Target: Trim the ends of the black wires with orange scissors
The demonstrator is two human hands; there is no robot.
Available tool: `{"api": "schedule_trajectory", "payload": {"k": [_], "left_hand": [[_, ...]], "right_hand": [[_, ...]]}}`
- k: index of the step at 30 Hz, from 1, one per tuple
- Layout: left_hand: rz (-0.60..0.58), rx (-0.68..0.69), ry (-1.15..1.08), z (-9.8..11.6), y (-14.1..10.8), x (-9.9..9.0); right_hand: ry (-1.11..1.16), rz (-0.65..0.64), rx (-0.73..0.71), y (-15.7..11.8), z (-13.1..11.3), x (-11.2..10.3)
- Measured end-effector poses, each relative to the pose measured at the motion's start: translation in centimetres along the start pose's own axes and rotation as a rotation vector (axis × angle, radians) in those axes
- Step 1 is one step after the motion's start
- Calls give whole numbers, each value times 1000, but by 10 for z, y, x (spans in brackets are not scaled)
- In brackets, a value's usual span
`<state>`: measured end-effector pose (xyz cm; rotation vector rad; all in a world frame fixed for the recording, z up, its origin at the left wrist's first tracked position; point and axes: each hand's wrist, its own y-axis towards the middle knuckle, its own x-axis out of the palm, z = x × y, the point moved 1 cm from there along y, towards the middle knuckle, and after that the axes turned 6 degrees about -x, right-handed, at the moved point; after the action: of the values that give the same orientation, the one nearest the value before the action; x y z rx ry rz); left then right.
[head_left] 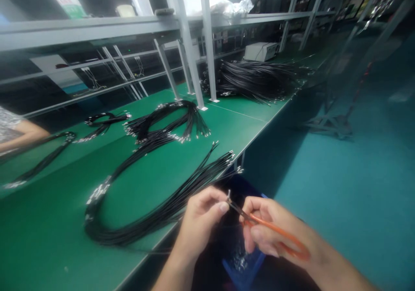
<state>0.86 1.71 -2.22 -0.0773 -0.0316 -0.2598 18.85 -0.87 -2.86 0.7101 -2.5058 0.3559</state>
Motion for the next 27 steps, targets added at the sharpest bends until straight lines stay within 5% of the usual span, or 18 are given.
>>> {"api": "schedule_trajectory", "payload": {"k": [15, 18, 22, 27], "left_hand": [[46, 22, 138, -6, 3, 3], [98, 100, 477, -24, 2, 21], [3, 187, 906, -43, -1, 36], [304, 250, 1424, -38, 1, -2]], "right_hand": [[-268, 128, 91, -3, -5, 1], [-296, 270, -13, -6, -11, 0], [-441, 578, -169, -3, -14, -9], [-452, 717, -229, 2, -14, -13]]}}
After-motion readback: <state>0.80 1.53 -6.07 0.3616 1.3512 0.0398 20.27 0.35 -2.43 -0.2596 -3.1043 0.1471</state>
